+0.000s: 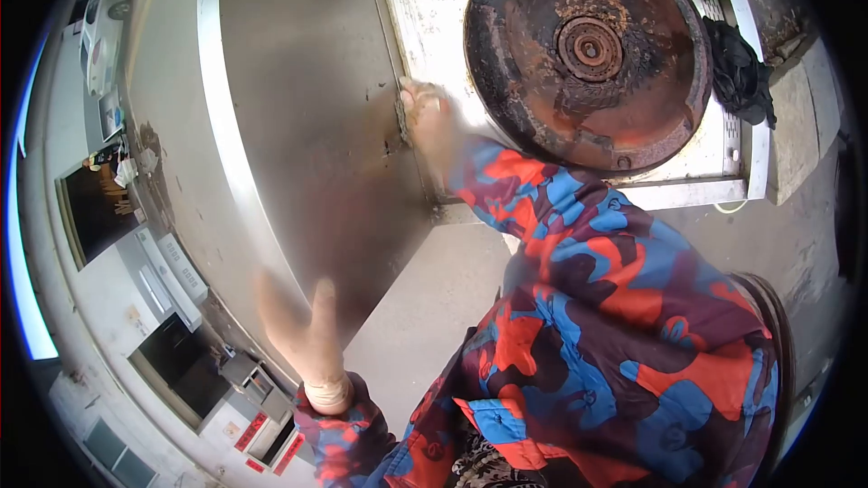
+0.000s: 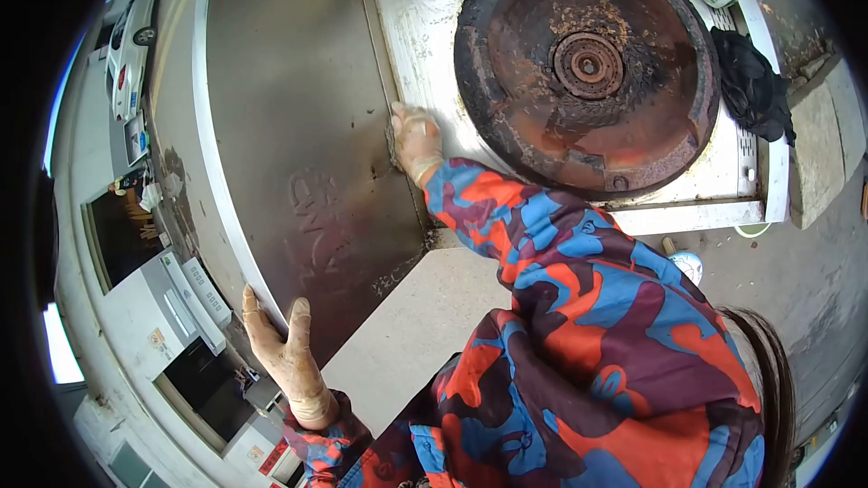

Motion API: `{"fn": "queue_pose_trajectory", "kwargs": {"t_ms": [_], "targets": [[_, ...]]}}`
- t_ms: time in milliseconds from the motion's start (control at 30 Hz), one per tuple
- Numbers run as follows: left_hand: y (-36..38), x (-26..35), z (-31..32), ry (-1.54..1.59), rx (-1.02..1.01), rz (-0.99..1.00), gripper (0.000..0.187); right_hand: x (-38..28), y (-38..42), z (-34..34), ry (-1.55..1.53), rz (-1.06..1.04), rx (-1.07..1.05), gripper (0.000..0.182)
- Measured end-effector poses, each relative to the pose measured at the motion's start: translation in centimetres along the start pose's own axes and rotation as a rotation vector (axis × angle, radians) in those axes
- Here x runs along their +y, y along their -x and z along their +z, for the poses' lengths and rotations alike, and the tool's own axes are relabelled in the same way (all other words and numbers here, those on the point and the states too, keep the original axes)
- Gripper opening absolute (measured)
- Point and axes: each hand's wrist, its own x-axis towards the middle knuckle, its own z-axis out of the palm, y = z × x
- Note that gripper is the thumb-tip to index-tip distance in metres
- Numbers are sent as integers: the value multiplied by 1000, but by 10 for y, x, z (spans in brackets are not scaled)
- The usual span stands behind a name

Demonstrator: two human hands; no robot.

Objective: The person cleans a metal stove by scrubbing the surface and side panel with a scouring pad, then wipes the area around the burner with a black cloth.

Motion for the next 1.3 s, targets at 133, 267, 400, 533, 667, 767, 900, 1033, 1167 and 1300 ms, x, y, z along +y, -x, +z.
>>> {"fn": "queue_pose_trajectory", "kwargs": {"t_ms": [133,267,400,533,667,767,900,1033,1167,1300], "targets": [[-3,-8,-1,-19,-11,91,69,-11,87,-49,236,-11,-234,31],[-5,-15,-2,-3,-19,170,69,-19,136,-55,255,103,-348,41],[-7,-19,-1,40,-21,187,68,-60,163,-49,-47,72,-135,36],[-3,-13,1,30,19,180,69,-93,127,-49,-318,-216,-14,29],[-5,-15,1,-72,48,223,66,-33,16,2,-121,149,105,32],[-5,-15,1,-54,31,216,66,-28,7,12,-138,264,149,33],[-7,-20,2,76,3,200,66,-75,127,-42,-252,-247,70,34],[-3,-13,2,109,-1,174,67,-70,132,-34,-306,-282,71,30],[0,-8,2,88,-10,144,67,-33,-10,21,-165,8,274,22],[-1,-9,2,101,-20,142,66,-43,10,10,-200,94,207,22]]}}
